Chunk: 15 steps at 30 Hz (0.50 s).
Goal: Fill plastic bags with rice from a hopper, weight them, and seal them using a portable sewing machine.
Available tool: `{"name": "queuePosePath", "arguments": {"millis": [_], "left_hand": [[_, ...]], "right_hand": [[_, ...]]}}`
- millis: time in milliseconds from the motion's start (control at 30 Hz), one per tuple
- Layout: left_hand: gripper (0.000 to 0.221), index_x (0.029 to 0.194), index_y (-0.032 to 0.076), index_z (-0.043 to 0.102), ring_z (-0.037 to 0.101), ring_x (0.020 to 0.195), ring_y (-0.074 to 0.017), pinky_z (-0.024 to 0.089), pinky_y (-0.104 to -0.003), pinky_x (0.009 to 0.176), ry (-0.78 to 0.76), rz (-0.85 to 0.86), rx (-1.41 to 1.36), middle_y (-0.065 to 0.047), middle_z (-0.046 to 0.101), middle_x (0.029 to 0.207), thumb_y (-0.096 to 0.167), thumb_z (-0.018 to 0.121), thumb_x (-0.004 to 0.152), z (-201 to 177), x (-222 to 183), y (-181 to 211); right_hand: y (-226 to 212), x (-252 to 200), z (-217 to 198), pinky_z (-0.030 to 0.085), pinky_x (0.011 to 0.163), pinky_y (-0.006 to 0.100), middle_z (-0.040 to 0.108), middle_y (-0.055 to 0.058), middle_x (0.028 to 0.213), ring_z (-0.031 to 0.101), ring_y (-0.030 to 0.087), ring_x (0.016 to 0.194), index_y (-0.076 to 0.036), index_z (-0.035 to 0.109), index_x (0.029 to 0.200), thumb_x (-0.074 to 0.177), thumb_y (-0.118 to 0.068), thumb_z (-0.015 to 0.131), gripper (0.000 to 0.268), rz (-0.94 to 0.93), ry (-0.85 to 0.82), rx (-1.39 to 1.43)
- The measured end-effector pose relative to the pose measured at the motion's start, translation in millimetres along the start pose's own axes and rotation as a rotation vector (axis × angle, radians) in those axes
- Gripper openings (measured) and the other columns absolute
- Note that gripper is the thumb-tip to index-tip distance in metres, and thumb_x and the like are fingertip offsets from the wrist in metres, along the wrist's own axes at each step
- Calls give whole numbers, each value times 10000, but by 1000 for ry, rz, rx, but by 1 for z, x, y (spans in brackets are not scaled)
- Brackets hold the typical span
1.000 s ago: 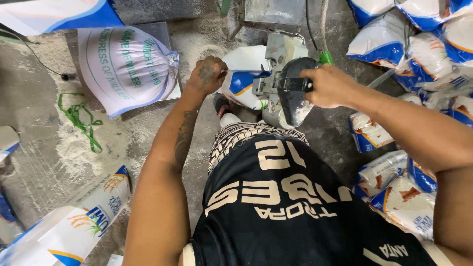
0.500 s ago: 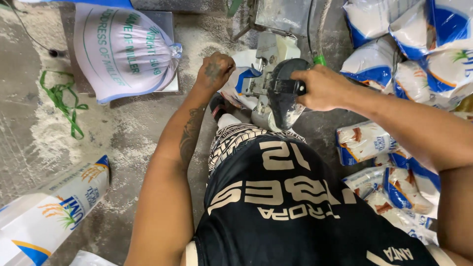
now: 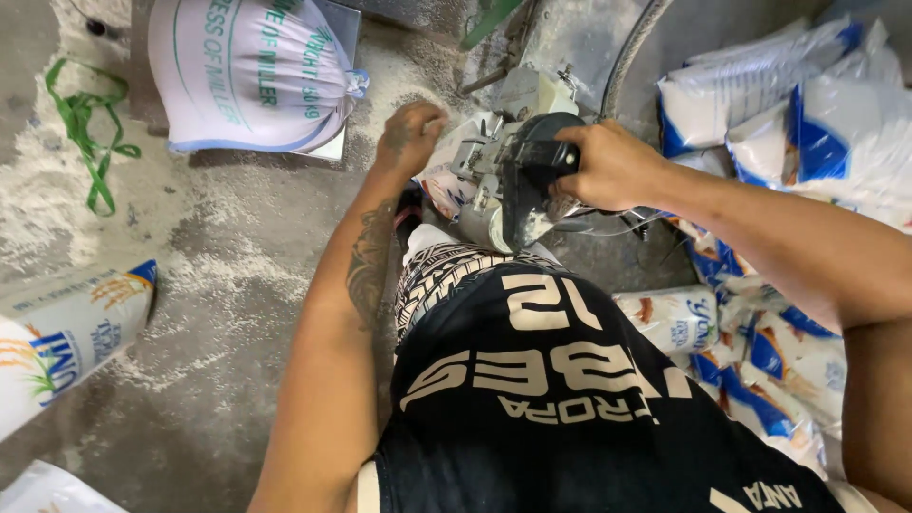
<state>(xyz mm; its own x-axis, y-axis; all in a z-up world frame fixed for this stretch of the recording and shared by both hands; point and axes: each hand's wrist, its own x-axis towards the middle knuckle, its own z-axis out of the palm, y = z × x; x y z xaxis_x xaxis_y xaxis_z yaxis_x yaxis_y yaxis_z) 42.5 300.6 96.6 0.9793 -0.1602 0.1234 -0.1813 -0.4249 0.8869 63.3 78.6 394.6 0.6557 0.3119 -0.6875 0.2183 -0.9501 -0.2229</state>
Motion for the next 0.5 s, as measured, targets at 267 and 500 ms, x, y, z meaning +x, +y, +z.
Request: {"name": "queuePosePath", "arguments": {"millis": [267, 500], "left_hand": [[224, 1039, 96, 750, 659, 1082, -366, 515, -480, 927, 119, -446, 95, -160, 721, 1114, 275, 643, 958, 40, -127, -94], [276, 948, 118, 765, 688, 1015, -369, 548, -492, 890, -120, -559, 102, -158, 729, 1049, 372, 688, 876, 88, -162, -76]], "right_hand": [[-38, 37, -22, 559, 740, 386, 768, 168, 841, 725, 246, 731, 24, 732, 1083, 769, -189, 807, 388, 9, -4, 144], [-40, 81, -32, 584, 676, 383, 732, 121, 826, 707, 215, 682, 43, 713, 987, 852, -64, 778, 184, 64, -8, 468]]}}
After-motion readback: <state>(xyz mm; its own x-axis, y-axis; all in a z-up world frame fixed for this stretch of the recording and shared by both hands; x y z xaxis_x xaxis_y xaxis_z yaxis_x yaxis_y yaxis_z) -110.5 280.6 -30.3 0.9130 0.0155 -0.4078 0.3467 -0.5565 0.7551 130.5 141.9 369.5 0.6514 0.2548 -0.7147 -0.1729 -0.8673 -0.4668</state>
